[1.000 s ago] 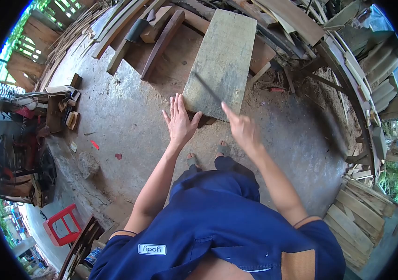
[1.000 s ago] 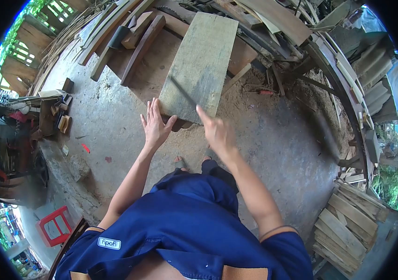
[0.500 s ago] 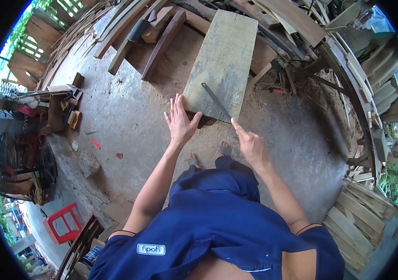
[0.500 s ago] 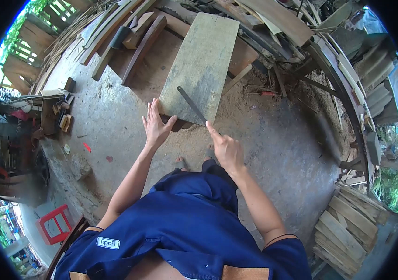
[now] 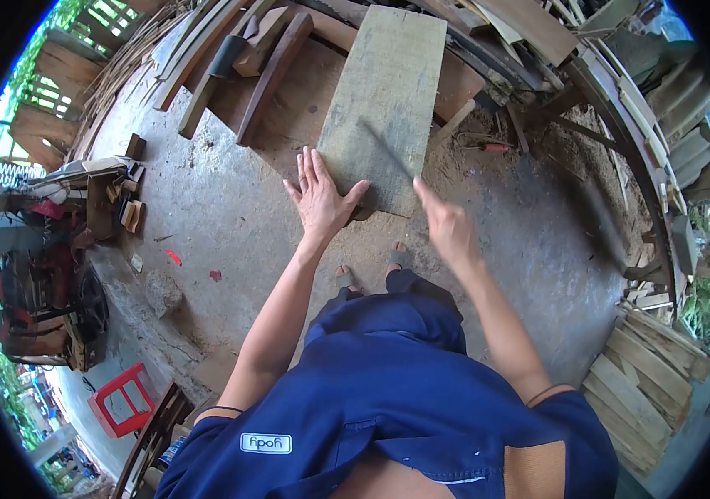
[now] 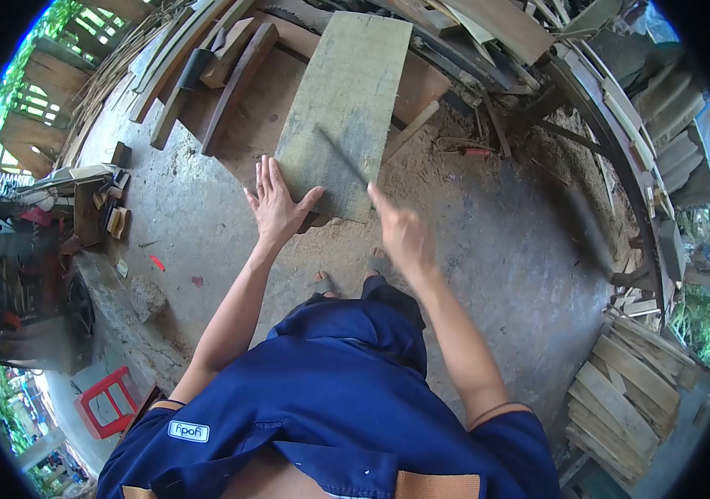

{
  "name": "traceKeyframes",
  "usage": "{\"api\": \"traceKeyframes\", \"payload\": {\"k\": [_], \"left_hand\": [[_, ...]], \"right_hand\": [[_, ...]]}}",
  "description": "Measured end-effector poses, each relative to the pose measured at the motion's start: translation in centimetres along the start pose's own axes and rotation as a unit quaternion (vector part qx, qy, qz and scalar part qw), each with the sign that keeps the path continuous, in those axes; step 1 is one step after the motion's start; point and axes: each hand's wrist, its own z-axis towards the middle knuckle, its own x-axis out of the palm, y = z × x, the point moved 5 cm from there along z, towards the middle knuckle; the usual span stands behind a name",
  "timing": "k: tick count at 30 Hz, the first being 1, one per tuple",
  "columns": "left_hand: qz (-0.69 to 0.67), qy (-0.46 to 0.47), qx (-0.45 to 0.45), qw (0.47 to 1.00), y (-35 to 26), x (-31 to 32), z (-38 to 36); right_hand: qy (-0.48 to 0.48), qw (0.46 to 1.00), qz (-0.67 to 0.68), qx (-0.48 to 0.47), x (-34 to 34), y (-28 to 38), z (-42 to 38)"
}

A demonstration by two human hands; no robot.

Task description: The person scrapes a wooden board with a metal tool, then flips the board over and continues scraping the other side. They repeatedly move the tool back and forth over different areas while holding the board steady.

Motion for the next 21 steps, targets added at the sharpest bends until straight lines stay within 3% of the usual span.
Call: {"api": "traceKeyframes", "payload": {"k": [1,2,4,7,9,12,14,16,17,21], "left_hand": [[0.019,0.007,0.004,1.000,-0.3,-0.2,0.2],[0.023,0.008,0.001,1.000,-0.1,0.1,0.4],[0.026,0.012,0.001,1.000,-0.1,0.1,0.4],[0.023,0.006,-0.004,1.000,0.0,0.1,0.6],[0.012,0.009,-0.008,1.000,-0.1,0.0,0.4],[0.008,0.008,-0.015,1.000,-0.1,-0.1,0.6],[0.009,0.012,-0.014,1.000,-0.2,0.1,0.3],[-0.004,0.021,-0.023,1.000,0.0,0.0,0.4],[-0.002,0.015,-0.021,1.000,0.0,-0.1,0.5],[-0.037,0.002,-0.023,0.999,0.0,0.0,0.7]], "right_hand": [[0.047,0.996,0.041,0.069,0.1,-1.2,2.4],[0.043,0.995,0.044,0.075,0.2,-2.2,4.3],[-0.084,0.996,-0.027,-0.003,-0.3,-2.6,7.1],[-0.082,0.993,0.079,0.003,0.4,-2.2,4.5],[-0.065,0.997,0.020,-0.043,1.2,-0.9,0.4],[0.009,1.000,-0.007,-0.011,0.1,-0.7,1.4],[-0.027,0.995,0.083,0.039,0.2,-3.2,6.2],[-0.068,0.996,0.046,0.023,-0.4,-3.9,9.7],[-0.104,0.995,0.008,0.011,-0.9,-4.0,10.6],[-0.113,0.989,0.090,0.024,0.8,-4.9,9.6]]}}
